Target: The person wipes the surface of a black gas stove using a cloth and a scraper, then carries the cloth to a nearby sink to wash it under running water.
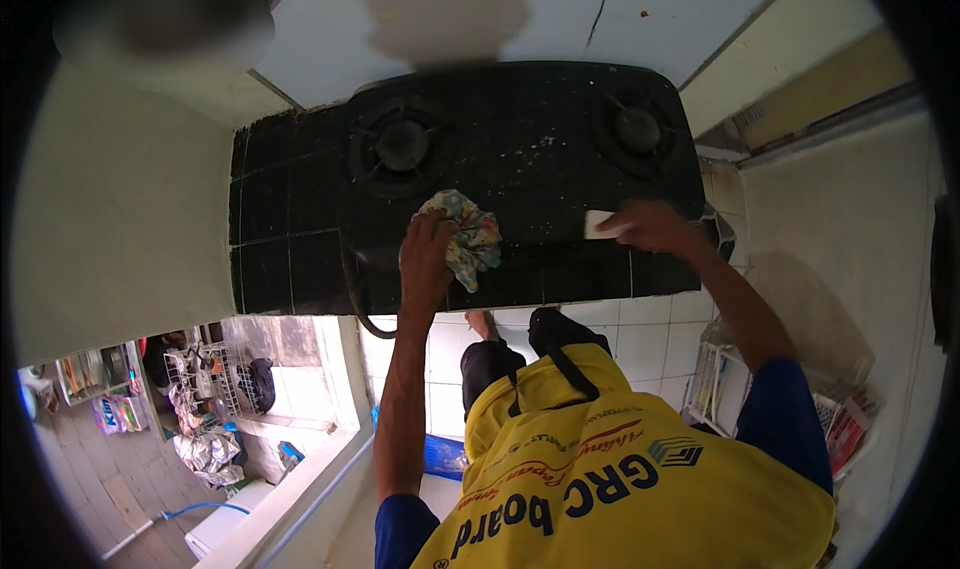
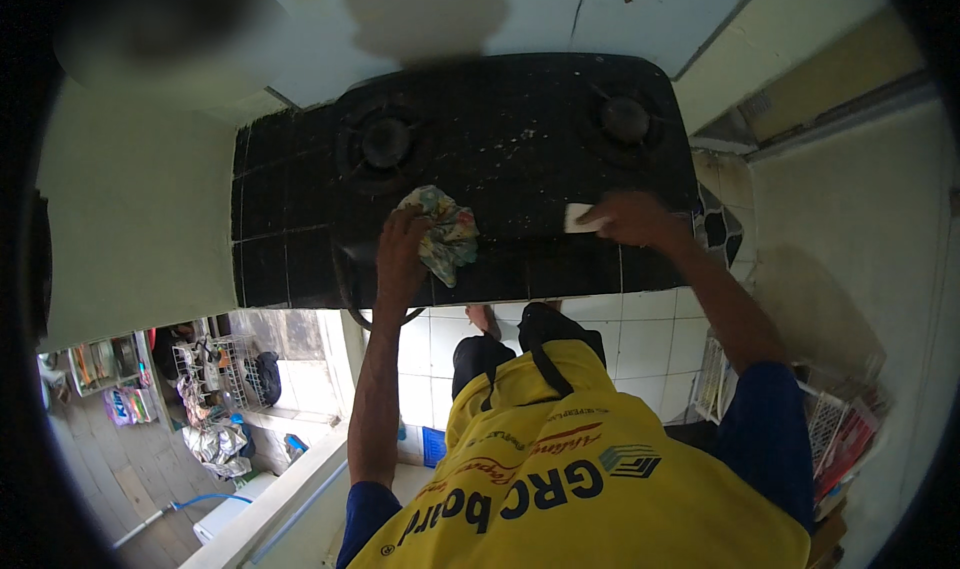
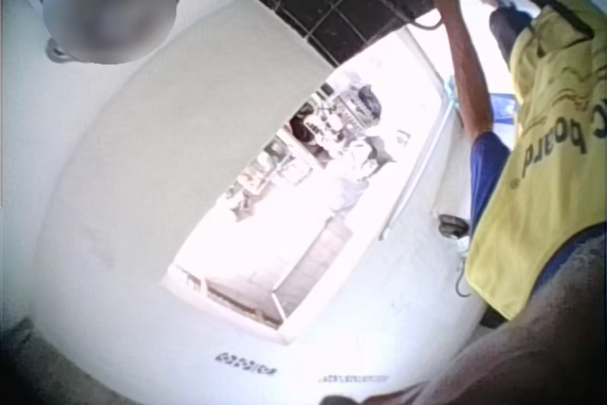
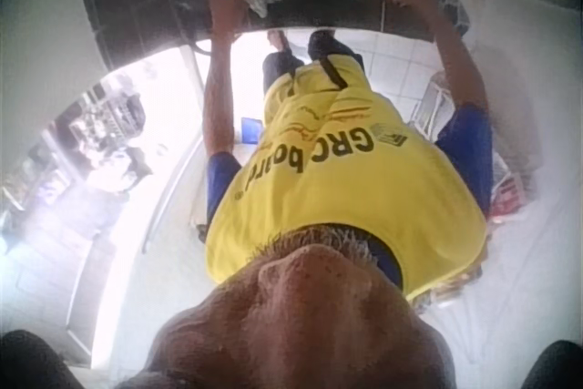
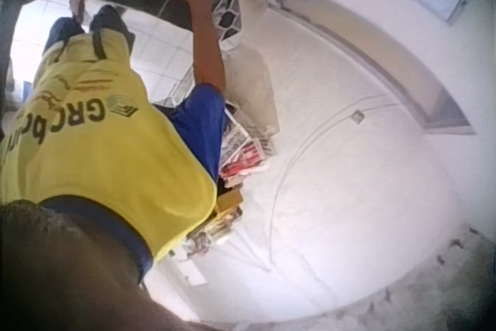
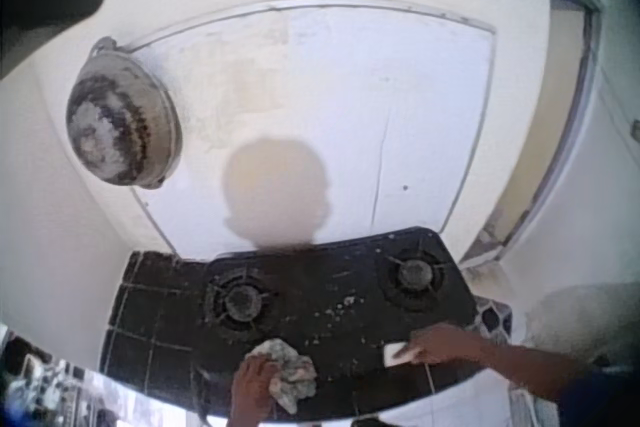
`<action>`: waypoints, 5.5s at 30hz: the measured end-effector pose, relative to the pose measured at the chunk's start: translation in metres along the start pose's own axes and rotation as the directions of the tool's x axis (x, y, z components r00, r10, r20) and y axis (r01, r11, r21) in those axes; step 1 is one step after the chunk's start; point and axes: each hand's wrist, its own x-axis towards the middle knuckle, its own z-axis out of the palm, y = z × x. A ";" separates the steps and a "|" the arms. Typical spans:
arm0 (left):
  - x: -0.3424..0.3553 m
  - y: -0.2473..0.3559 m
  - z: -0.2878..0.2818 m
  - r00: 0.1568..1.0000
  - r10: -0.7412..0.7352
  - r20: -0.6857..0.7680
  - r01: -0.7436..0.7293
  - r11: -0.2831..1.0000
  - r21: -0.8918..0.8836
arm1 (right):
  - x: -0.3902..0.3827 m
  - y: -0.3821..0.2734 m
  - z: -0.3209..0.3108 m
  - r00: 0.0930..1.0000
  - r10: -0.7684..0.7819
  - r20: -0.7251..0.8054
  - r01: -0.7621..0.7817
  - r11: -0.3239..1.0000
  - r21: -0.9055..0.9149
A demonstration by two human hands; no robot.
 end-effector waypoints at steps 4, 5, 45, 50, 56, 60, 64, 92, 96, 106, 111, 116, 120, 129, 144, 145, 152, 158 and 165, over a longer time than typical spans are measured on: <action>0.001 0.003 -0.001 1.000 0.004 0.007 -0.004 1.000 -0.012 | 0.047 -0.069 0.046 0.898 -0.401 -0.183 0.389 0.916 -0.098; 0.001 0.004 -0.002 1.000 0.004 0.009 -0.004 1.000 -0.006 | 0.053 -0.088 0.047 0.896 -0.404 -0.185 0.393 0.915 -0.094; 0.154 0.069 0.120 0.976 0.141 -0.167 -0.125 0.987 0.101 | -0.100 -0.009 0.096 0.798 0.315 -0.514 0.233 0.625 0.745; 0.171 0.089 0.152 0.969 0.133 -0.206 -0.128 0.991 0.041 | -0.099 -0.018 0.082 0.826 0.266 -0.497 0.209 0.674 0.708; 0.111 0.091 0.134 0.973 0.205 -0.106 -0.209 0.977 -0.031 | -0.109 0.015 0.107 0.791 0.363 -0.492 0.196 0.611 0.767; 0.178 0.068 0.124 0.976 0.149 -0.158 -0.159 0.986 -0.057 | -0.112 0.013 0.091 0.780 0.353 -0.517 0.164 0.682 0.713; 0.291 0.079 0.132 0.890 0.431 -0.151 -0.448 0.888 -0.103 | -0.121 0.019 0.090 0.737 0.536 -0.413 0.153 0.462 0.873; 0.093 0.095 0.112 0.992 -0.063 -0.112 0.041 0.980 -0.195 | 0.181 0.149 -0.142 0.801 -0.033 -0.598 -0.093 0.979 -0.179; 0.095 0.099 0.111 0.990 -0.087 -0.107 0.062 0.973 -0.222 | 0.185 0.152 -0.127 0.751 -0.043 -0.659 -0.059 0.990 -0.132; 0.097 0.096 0.112 0.989 -0.070 -0.127 0.041 0.975 -0.217 | 0.182 0.159 -0.108 0.579 -0.207 -0.789 0.085 0.977 -0.193; 0.095 0.098 0.112 0.990 -0.057 -0.127 0.029 0.977 -0.213 | 0.189 0.156 -0.110 0.622 -0.075 -0.779 -0.024 0.993 -0.115; 0.094 0.092 0.109 0.997 -0.058 -0.059 0.045 0.978 -0.202 | 0.189 0.147 -0.112 0.648 -0.112 -0.754 0.012 0.991 -0.137; 0.096 0.100 0.106 0.998 -0.018 -0.053 0.011 0.992 -0.125 | 0.183 0.149 -0.118 0.606 0.013 -0.796 -0.097 0.994 -0.057; 0.296 0.101 0.117 0.972 0.217 -0.094 -0.236 0.920 -0.314 | 0.086 0.154 -0.113 0.498 0.273 -0.823 0.297 0.838 0.458; 0.083 0.060 0.065 0.937 0.137 0.322 -0.157 0.987 0.037 | -0.056 0.127 -0.023 0.567 0.655 -0.500 0.179 0.495 0.850; 0.079 0.060 0.057 0.943 0.092 0.319 -0.073 0.995 -0.070 | -0.058 0.125 -0.024 0.567 0.651 -0.504 0.252 0.445 0.859; 0.220 0.024 0.100 0.976 -0.117 -0.186 0.167 0.945 0.281 | -0.026 0.077 -0.031 0.660 0.536 -0.527 0.433 0.303 0.849; 0.146 0.063 0.123 0.991 -0.094 -0.098 0.113 0.970 0.215 | -0.031 0.077 -0.006 0.735 0.462 -0.496 0.406 0.286 0.868; -0.011 0.073 0.032 0.972 -0.140 0.189 0.134 0.990 0.044 | -0.052 0.076 0.006 0.732 0.530 -0.428 0.336 0.266 0.903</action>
